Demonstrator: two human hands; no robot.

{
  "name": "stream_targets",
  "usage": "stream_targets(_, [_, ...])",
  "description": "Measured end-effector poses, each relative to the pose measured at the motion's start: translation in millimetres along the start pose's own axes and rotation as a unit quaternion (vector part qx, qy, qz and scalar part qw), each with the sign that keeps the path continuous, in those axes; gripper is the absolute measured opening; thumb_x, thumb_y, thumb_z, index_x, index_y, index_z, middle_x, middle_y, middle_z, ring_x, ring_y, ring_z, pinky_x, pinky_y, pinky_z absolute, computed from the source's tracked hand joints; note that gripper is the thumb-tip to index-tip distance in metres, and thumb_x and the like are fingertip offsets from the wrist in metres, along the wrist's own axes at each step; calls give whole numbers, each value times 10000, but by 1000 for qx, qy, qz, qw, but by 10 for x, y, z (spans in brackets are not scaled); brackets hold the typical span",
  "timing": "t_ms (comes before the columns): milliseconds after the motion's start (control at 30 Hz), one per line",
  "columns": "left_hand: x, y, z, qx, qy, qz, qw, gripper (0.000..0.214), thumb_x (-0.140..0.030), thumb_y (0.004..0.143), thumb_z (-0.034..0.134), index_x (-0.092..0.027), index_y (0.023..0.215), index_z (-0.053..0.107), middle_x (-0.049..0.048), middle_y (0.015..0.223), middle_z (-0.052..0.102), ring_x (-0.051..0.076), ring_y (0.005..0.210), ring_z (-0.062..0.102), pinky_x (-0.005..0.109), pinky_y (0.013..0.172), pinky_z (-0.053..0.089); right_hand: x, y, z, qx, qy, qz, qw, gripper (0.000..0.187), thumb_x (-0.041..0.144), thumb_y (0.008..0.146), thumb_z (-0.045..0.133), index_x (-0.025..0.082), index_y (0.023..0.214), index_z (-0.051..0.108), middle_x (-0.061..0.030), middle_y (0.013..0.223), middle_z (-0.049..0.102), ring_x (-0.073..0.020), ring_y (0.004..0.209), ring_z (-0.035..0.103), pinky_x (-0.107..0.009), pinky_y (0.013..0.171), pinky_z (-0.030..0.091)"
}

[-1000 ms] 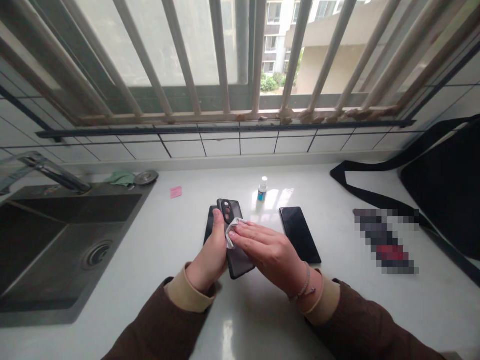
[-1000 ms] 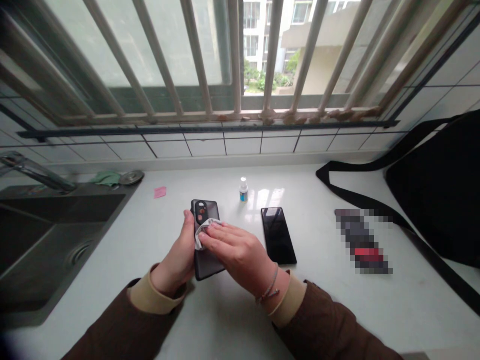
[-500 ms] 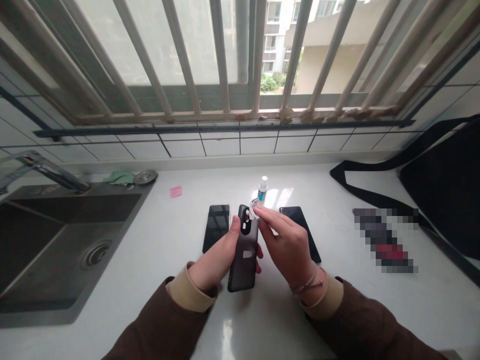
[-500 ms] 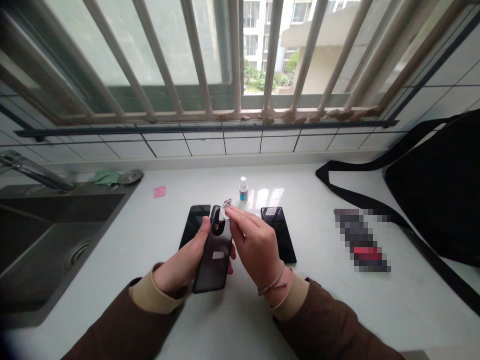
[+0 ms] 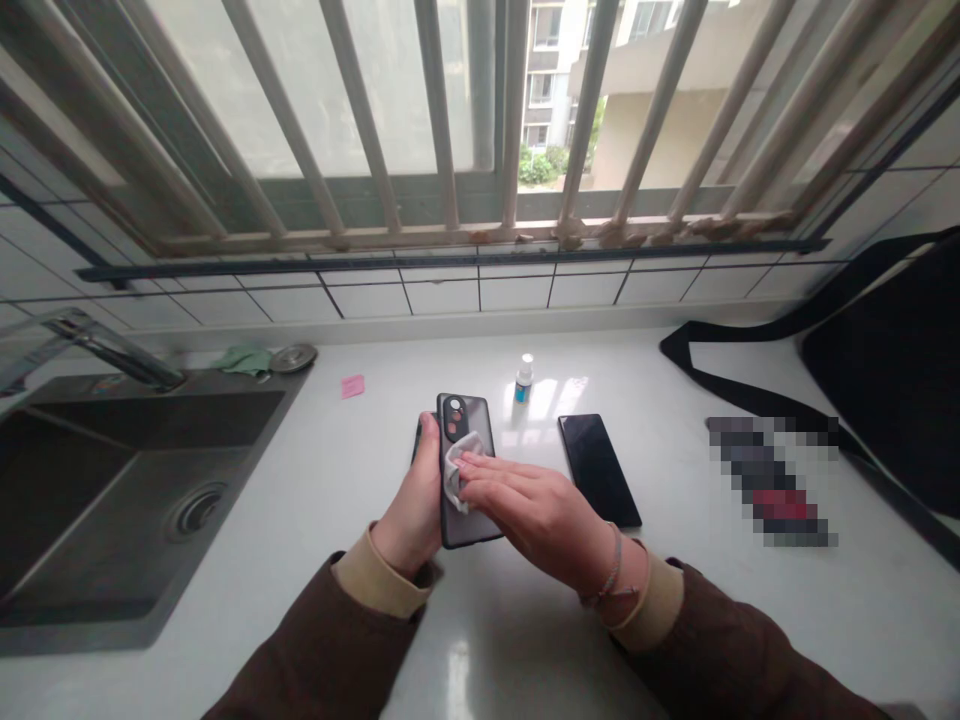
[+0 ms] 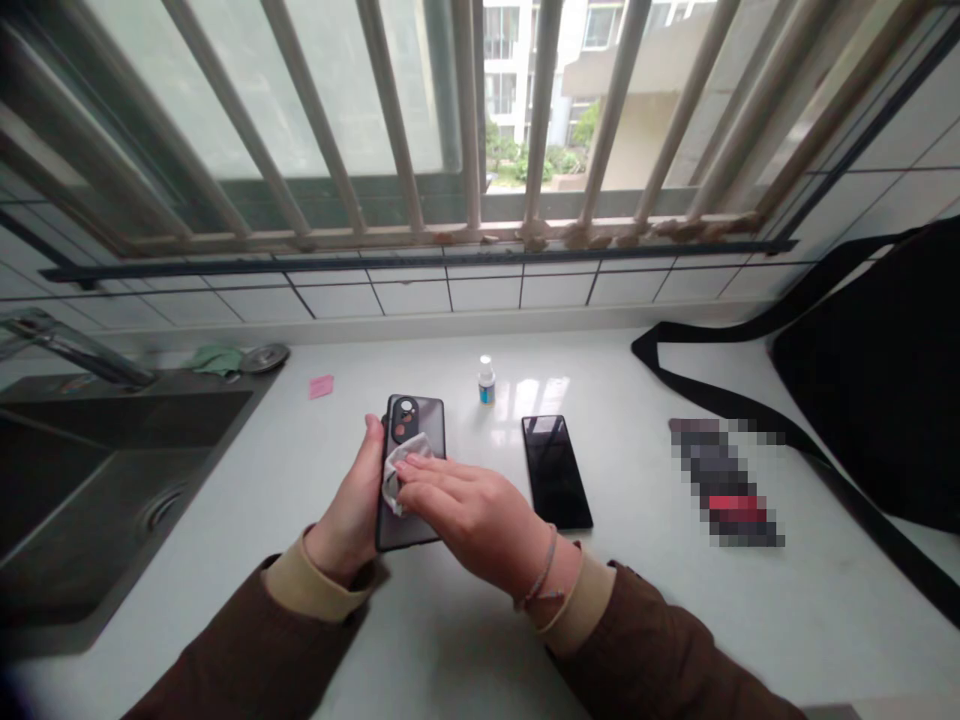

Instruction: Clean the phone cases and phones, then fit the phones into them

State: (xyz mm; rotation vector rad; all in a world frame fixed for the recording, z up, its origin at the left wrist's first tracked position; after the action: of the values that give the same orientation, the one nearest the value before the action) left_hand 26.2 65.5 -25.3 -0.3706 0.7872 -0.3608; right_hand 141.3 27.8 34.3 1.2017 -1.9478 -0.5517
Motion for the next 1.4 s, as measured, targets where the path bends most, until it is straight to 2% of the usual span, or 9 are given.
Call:
stream_targets(167, [23, -85, 43, 60, 64, -21, 996, 749, -735, 1074, 360, -126, 1196, 778, 152, 896, 806, 236, 676, 762, 341, 678, 630, -173, -62, -115, -74, -73, 70, 992, 340, 21, 1070, 524, 130, 1336, 705, -188, 1396, 762, -242, 1368, 706, -416, 1211, 580])
stream_targets(233, [55, -134, 48, 80, 115, -49, 989, 785, -799, 1030, 389, -136, 1123, 799, 168, 914, 807, 245, 657, 757, 327, 620, 609, -243, -92, -143, -93, -84, 96, 987, 429, -18, 1045, 505, 149, 1395, 689, -172, 1423, 751, -245, 1381, 696, -421, 1206, 585])
stream_targets(333, [107, -209, 49, 95, 187, -107, 972, 776, -824, 980, 492, -122, 877, 807, 189, 869, 795, 237, 642, 743, 288, 581, 583, -307, -110, -181, -112, -87, 123, 982, 508, -33, 1036, 487, 204, 1444, 673, -134, 1473, 725, -244, 1415, 671, -452, 1212, 584])
stream_targets(433, [152, -284, 45, 101, 255, -172, 946, 768, -799, 983, 519, -123, 744, 793, 197, 783, 777, 224, 607, 721, 268, 548, 557, -324, -94, -243, -129, -70, 138, 979, 439, 19, 1061, 499, 210, 1405, 694, -135, 1416, 761, -241, 1343, 727, -443, 1164, 619])
stream_targets(667, [238, -439, 60, 168, 282, -275, 904, 782, -787, 999, 492, -119, 731, 798, 204, 758, 770, 235, 552, 715, 302, 532, 542, -393, -82, -325, -135, 56, 193, 970, 321, 128, 1074, 501, 236, 1262, 737, -75, 1113, 829, -202, 1023, 809, -344, 895, 672])
stream_targets(800, [184, -408, 66, 164, 234, -245, 926, 662, -752, 983, 569, -142, 846, 788, 192, 785, 782, 254, 594, 742, 317, 583, 569, -513, -148, -338, -151, 85, 255, 951, 246, 215, 1074, 568, 229, 1218, 767, -69, 1088, 840, -206, 950, 808, -327, 837, 662])
stream_targets(1033, [141, -318, 86, 157, 181, -192, 952, 658, -782, 965, 578, -148, 1029, 741, 198, 838, 791, 288, 679, 787, 354, 672, 622, -639, -216, -277, -171, 123, 306, 928, 294, 295, 1084, 607, 254, 1310, 791, -80, 1247, 838, -263, 1167, 802, -434, 1060, 648])
stream_targets(1233, [203, -232, 72, 131, 194, -131, 963, 667, -780, 961, 602, -185, 1257, 652, 191, 853, 808, 305, 673, 805, 337, 597, 608, -725, -315, -241, -207, 116, 367, 900, 291, 347, 1062, 648, 246, 1271, 821, -98, 1267, 832, -294, 1174, 806, -505, 1107, 627])
stream_targets(1400, [178, -231, 76, 124, 177, -124, 968, 715, -791, 965, 579, -156, 1281, 675, 195, 887, 809, 299, 685, 802, 341, 618, 613, -799, -395, -152, -232, 175, 387, 875, 340, 403, 1072, 643, 240, 1331, 790, -110, 1294, 821, -296, 1206, 790, -517, 1087, 639])
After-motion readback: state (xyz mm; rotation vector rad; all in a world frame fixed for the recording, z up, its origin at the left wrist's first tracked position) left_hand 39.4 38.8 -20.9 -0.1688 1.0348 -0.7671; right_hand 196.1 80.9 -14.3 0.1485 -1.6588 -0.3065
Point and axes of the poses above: each hand's wrist, its own y-axis towards the middle knuckle, its own z-axis out of the palm, x = y × z, the point moved 7 cm from there along y, towards the middle knuckle
